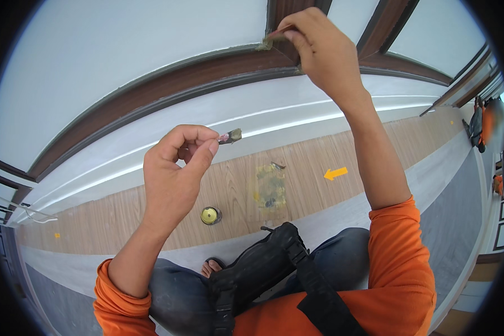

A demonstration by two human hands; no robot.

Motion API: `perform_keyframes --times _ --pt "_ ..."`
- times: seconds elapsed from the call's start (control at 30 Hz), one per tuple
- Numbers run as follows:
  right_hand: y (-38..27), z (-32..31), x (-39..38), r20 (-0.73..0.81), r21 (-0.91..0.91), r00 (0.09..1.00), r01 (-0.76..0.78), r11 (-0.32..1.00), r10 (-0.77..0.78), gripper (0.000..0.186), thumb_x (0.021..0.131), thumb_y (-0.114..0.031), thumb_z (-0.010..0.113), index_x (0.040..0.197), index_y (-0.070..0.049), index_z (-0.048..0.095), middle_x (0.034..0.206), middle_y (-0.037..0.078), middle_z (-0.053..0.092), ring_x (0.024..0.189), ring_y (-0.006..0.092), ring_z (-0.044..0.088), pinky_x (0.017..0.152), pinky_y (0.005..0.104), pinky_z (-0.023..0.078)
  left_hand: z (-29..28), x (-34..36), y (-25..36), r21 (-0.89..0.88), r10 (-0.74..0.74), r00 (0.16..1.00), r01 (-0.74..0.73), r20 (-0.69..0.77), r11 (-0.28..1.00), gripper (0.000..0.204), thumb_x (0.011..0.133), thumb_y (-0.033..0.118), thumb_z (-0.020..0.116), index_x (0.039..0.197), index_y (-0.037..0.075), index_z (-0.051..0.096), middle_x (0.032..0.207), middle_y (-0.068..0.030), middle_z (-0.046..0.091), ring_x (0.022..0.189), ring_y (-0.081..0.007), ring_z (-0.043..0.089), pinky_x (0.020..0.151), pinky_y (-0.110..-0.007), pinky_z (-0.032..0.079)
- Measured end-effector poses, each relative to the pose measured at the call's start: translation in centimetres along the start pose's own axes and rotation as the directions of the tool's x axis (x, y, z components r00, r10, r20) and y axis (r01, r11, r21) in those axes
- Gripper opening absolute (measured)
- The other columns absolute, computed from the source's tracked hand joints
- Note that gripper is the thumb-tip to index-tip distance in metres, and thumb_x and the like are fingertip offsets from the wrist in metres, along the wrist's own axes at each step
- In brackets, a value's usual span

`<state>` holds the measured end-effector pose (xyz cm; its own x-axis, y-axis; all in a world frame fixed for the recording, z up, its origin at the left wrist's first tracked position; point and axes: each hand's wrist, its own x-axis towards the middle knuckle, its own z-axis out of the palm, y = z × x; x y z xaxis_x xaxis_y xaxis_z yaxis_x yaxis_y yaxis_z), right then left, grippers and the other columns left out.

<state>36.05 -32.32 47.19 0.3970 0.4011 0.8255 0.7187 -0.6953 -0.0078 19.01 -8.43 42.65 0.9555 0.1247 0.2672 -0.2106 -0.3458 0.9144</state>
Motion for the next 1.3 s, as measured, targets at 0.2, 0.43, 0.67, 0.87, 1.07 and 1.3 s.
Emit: perform_keyframes --times 0.2,0.43,0.67,0.87,1.07,1.3 --pt "0.8 0.3 -1.9 0.022 0.106 0.998 -0.065 0.992 0.063 0.009 0.098 -0.015 0.066 0.107 -0.014 0.07 0.098 0.001 0.067 0.084 0.0232 0.069 0.072 0.0343 0.055 -0.1 0.1 -0.3 -0.004 -0.028 1.0 0.028 0.012 1.0 0.007 0.094 0.008 0.072 0.1 0.005 0.075 0.083 0.0055 0.068 0.071 -0.0028 0.052 0.067 -0.021 0.043" --pt "0.7 0.9 -1.0 -0.188 0.158 0.975 -0.085 0.984 0.114 0.008 0.096 -0.011 0.068 0.104 -0.01 0.071 0.095 0.002 0.069 0.079 0.0208 0.068 0.071 0.0318 0.054 0.0 0.1 0.5 0.01 -0.105 0.992 0.104 0.07 0.994 0.008 0.097 0.008 0.072 0.103 0.003 0.073 0.094 0.0013 0.069 0.085 -0.005 0.059 0.079 -0.022 0.046" --pt "0.3 1.4 -4.8 0.156 0.569 0.844 -0.501 0.652 0.512 0.015 0.095 -0.013 0.071 0.106 -0.002 0.073 0.089 0.003 0.072 0.077 0.0097 0.062 0.072 0.0258 0.051 -0.4 0.1 0.4 -0.03 -0.159 0.986 0.161 0.05 0.987 0.008 0.096 0.01 0.073 0.103 0.005 0.073 0.093 0.0021 0.069 0.086 -0.0056 0.058 0.08 -0.022 0.045" --pt "-0.3 3.0 -5.0 0.329 0.684 0.754 -0.605 0.407 0.568 0.019 0.099 -0.019 0.068 0.104 -0.001 0.073 0.078 0.001 0.066 0.069 0.0068 0.057 0.062 0.0241 0.047 0.0 0.2 0.4 -0.06 -0.183 0.98 0.188 0.079 0.98 0.009 0.096 0.011 0.074 0.102 0.005 0.073 0.092 0.0023 0.069 0.087 -0.0059 0.058 0.081 -0.023 0.045" --pt "-1.1 3.8 -4.2 0.311 0.759 0.725 -0.579 0.298 0.614 0.022 0.103 -0.02 0.065 0.104 0.001 0.07 0.074 0.0 0.06 0.058 0.0056 0.051 0.051 0.022 0.041 0.0 0.1 0.3 -0.037 -0.183 0.98 0.187 0.081 0.982 0.008 0.096 0.01 0.074 0.102 0.005 0.073 0.093 0.0019 0.069 0.088 -0.0062 0.058 0.082 -0.023 0.046" --pt "-0.4 3.6 -4.8 0.178 0.609 0.742 -0.599 0.52 0.646 0.022 0.101 -0.02 0.066 0.105 0.0 0.073 0.078 0.002 0.068 0.068 0.0061 0.058 0.058 0.0224 0.046 -0.1 0.1 0.2 -0.034 -0.159 0.984 0.162 0.086 0.986 0.009 0.096 0.01 0.073 0.103 0.004 0.072 0.094 0.0014 0.069 0.089 -0.0064 0.059 0.084 -0.023 0.047"
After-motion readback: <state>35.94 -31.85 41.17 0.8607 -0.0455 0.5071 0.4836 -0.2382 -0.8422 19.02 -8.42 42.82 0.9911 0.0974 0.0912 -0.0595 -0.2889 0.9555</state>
